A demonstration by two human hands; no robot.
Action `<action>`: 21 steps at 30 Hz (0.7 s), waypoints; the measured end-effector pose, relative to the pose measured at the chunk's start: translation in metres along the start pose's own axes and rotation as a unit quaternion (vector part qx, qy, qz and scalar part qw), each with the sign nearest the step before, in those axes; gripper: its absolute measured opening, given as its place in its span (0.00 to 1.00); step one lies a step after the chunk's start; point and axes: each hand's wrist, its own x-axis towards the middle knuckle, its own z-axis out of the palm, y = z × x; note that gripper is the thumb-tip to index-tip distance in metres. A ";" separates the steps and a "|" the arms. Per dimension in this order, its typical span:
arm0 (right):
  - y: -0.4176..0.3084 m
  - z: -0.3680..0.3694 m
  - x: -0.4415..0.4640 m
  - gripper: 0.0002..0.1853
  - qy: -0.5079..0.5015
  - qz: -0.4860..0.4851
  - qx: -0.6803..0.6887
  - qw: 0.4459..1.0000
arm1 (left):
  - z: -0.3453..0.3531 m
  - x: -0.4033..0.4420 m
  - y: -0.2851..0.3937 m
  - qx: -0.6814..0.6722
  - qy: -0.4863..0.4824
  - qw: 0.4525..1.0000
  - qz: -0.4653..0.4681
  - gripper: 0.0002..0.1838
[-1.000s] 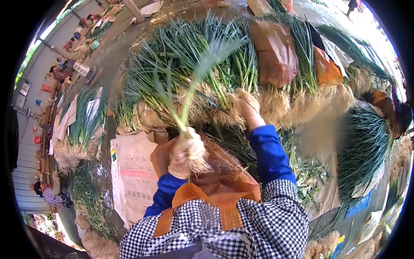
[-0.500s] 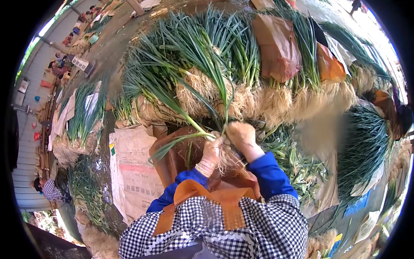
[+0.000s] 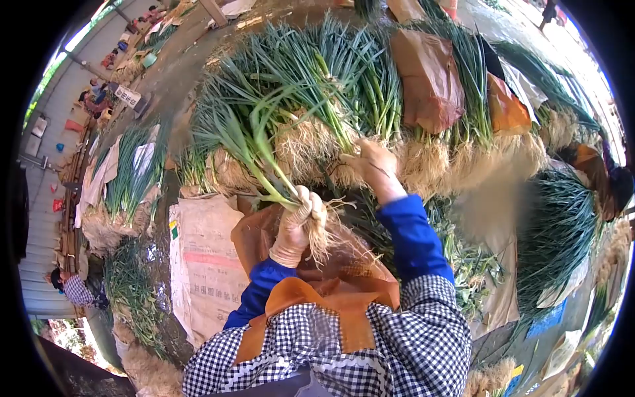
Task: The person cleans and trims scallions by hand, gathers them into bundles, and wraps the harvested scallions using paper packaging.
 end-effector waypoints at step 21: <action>0.002 0.071 -0.102 0.19 -0.067 0.172 0.285 0.941 | -0.060 -0.036 -0.087 -0.024 0.292 0.952 -0.089 0.04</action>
